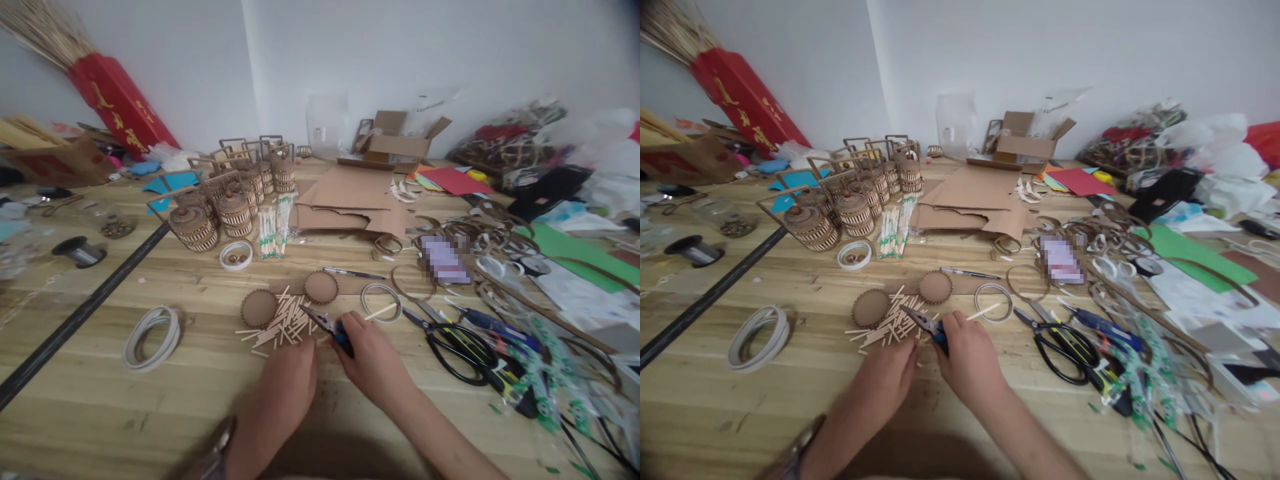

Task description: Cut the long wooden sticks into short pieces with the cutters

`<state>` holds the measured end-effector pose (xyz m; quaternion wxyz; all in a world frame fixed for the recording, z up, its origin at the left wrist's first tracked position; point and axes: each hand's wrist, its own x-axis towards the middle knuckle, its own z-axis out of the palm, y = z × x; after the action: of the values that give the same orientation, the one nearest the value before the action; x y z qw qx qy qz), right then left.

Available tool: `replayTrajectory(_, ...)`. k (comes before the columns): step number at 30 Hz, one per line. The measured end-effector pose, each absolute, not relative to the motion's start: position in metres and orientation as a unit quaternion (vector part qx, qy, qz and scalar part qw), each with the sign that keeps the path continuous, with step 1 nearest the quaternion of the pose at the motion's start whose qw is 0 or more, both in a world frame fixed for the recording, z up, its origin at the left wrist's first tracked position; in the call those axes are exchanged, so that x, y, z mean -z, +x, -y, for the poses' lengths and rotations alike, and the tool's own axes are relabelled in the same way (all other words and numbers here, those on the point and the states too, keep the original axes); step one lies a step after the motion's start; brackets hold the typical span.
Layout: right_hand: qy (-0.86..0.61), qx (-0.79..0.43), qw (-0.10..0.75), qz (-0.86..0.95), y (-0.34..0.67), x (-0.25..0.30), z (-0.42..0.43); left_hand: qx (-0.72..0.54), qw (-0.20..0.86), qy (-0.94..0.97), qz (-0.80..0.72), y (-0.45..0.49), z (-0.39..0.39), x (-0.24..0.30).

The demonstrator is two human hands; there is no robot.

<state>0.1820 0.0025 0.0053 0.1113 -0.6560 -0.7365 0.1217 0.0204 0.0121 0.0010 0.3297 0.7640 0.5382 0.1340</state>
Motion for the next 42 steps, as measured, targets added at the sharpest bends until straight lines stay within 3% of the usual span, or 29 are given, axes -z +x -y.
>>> replayTrajectory(5, -0.566, -0.335, 0.171, 0.734, 0.213, -0.024, -0.002, -0.105, 0.651, 0.654, -0.372, -0.006, -0.019, -0.011)
replayTrajectory(8, -0.551, -0.36, 0.18, 0.732, 0.22, -0.033, 0.002, -0.149, 0.717, 0.571, -0.37, -0.005, -0.021, -0.008)
replayTrajectory(13, -0.538, -0.361, 0.189, 0.738, 0.207, -0.034, 0.009, -0.205, 0.729, 0.491, -0.43, 0.017, -0.023, -0.001)
replayTrajectory(25, -0.472, -0.371, 0.243, 0.762, 0.205, -0.023, 0.001, -0.158, 0.807, 0.43, -0.373, 0.021, -0.022, 0.003)
replayTrajectory(30, -0.518, -0.262, 0.337, 0.742, 0.199, -0.007, 0.006, -0.238, 0.781, 0.401, -0.415, 0.023, -0.024, 0.003)
replayTrajectory(42, -0.562, -0.223, 0.338, 0.722, 0.18, 0.008, 0.015, -0.383, 0.753, 0.319, -0.429, 0.044, -0.014, 0.008)
